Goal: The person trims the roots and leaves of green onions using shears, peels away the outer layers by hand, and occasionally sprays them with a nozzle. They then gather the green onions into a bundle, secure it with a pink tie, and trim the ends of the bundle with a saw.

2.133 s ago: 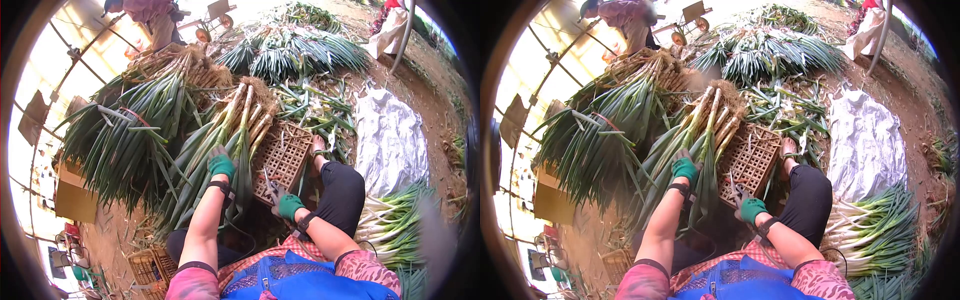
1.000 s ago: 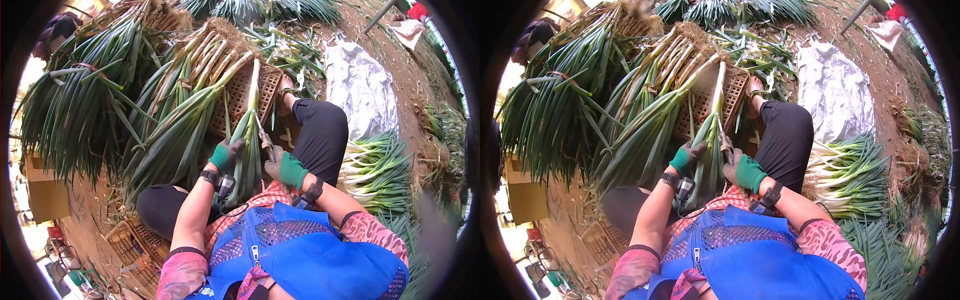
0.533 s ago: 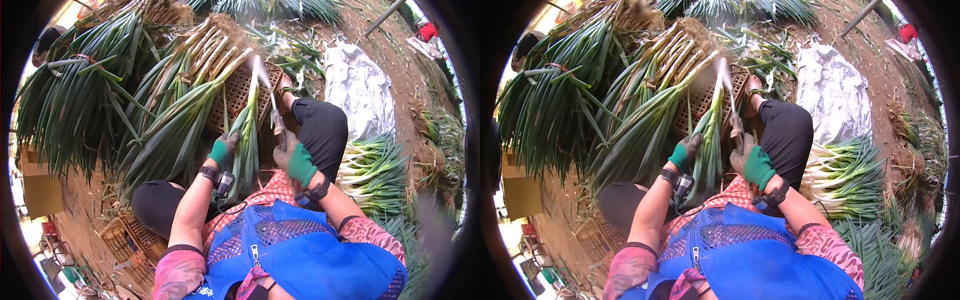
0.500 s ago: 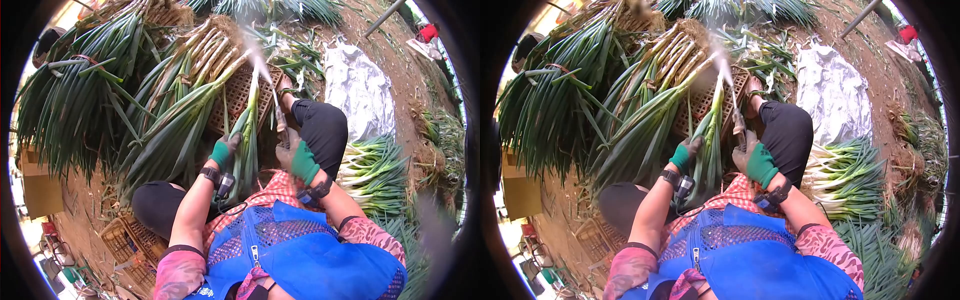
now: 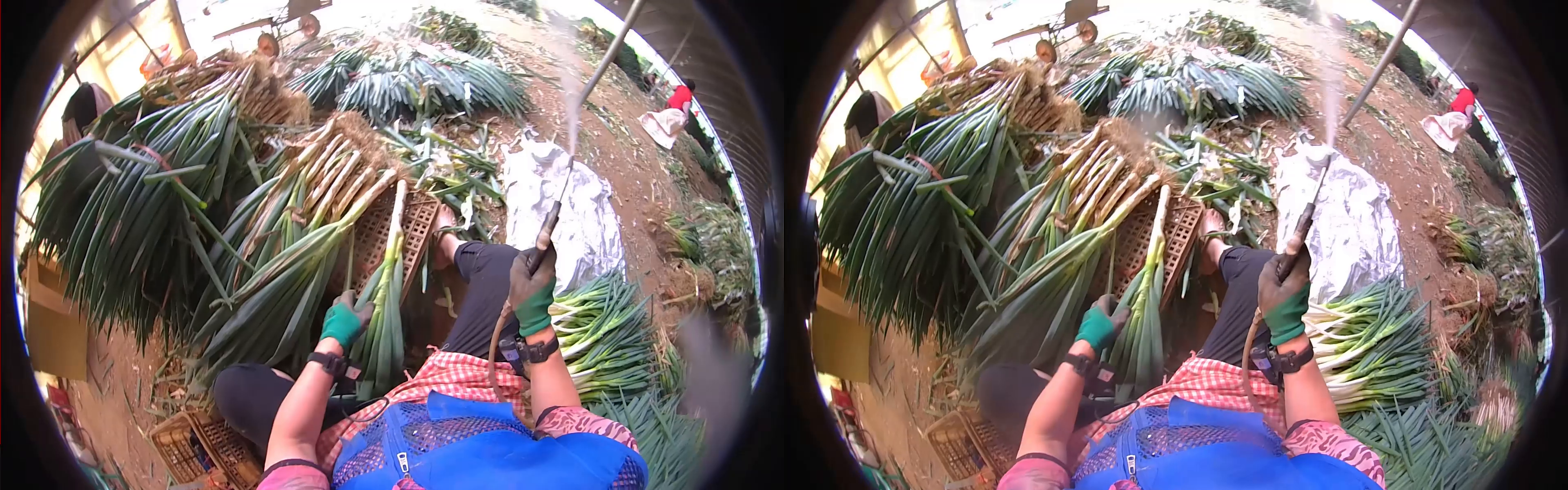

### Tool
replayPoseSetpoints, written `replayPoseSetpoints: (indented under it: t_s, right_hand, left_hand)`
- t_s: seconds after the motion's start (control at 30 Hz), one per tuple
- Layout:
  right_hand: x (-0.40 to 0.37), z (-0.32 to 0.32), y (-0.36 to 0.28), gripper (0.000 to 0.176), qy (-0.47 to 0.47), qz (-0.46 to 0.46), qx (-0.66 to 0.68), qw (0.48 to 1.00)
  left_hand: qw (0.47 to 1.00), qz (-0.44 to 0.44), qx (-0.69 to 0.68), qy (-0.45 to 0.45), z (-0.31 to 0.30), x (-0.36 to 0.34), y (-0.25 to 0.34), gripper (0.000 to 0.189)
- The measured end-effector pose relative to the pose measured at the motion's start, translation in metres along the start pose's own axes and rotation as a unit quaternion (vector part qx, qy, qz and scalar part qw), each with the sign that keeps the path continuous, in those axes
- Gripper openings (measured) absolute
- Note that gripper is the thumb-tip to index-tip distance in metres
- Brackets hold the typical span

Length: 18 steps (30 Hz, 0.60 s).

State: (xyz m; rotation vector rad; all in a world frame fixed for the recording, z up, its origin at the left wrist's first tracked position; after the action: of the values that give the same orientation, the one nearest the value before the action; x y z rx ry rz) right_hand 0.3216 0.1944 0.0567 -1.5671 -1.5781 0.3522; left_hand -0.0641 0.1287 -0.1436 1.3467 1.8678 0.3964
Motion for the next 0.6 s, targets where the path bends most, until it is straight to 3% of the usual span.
replayPoseSetpoints:
  t_s: [0.03, 0.13, 0.27, 0.37, 0.47, 0.53, 0.6]
  right_hand:
    - [0.001, -0.007, -0.003, 0.031, 0.047, -0.023, -0.011, 0.999]
    - [0.003, 0.004, 0.017, 0.036, 0.073, -0.036, -0.033, 0.996]
    - [0.007, 0.016, 0.036, 0.037, 0.028, 0.068, -0.047, 0.996]
    - [0.018, 0.003, 0.028, 0.035, 0.117, -0.013, -0.032, 0.992]
    - [0.029, 0.007, 0.037, 0.035, 0.095, 0.049, -0.024, 0.994]
    - [0.032, 0.017, 0.038, 0.036, 0.074, 0.040, -0.030, 0.996]
    - [0.030, 0.018, 0.020, 0.037, 0.108, -0.033, -0.082, 0.990]
  left_hand:
    - [1.000, 0.025, -0.018, -0.006, -0.012, -0.002, 0.011, 0.061]
    - [0.993, 0.111, -0.036, -0.025, -0.061, -0.027, 0.065, 0.053]
    - [0.991, 0.126, -0.029, -0.032, -0.122, -0.055, 0.082, 0.049]
    - [0.996, 0.079, -0.026, 0.024, -0.136, -0.028, -0.001, 0.051]
    - [0.971, -0.078, 0.224, -0.024, -0.136, -0.032, -0.027, 0.053]
    - [0.994, 0.004, 0.100, -0.041, -0.122, -0.034, -0.005, 0.052]
    - [0.995, 0.048, -0.005, -0.084, -0.111, -0.041, 0.018, 0.050]
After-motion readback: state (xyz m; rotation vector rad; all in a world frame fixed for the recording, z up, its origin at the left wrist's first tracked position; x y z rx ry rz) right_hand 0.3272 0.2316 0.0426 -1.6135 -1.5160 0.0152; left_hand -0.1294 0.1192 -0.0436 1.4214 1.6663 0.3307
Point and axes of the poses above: each hand's wrist, its own x-axis towards the middle knuckle, its own z-axis out of the palm, y = z × x, the point moved 10 cm from there along x, towards the middle knuckle, and after that the axes turned 8 degrees about -y, right-handed, at the moved point
